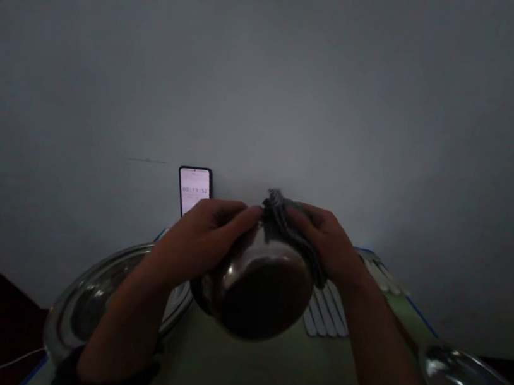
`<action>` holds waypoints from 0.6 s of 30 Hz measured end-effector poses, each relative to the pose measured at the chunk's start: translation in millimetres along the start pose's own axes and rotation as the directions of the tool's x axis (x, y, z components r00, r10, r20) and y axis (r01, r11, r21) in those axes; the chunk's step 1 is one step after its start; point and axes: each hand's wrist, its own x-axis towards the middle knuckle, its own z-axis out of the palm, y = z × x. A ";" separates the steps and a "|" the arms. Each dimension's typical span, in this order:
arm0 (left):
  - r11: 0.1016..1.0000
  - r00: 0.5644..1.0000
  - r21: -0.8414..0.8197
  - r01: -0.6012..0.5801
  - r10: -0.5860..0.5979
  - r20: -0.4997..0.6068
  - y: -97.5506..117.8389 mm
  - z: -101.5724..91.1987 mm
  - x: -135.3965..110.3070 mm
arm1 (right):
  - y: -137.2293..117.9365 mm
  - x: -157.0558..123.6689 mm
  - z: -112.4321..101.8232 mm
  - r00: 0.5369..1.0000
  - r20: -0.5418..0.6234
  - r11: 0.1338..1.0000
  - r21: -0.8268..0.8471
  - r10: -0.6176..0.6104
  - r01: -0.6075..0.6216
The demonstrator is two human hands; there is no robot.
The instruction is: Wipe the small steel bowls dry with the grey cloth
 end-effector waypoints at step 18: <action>0.988 0.992 -0.123 0.098 -0.107 -0.068 -10.8 -11.1 4.1 | 2.6 3.6 4.9 0.991 -0.132 1.000 0.007 0.027 -0.026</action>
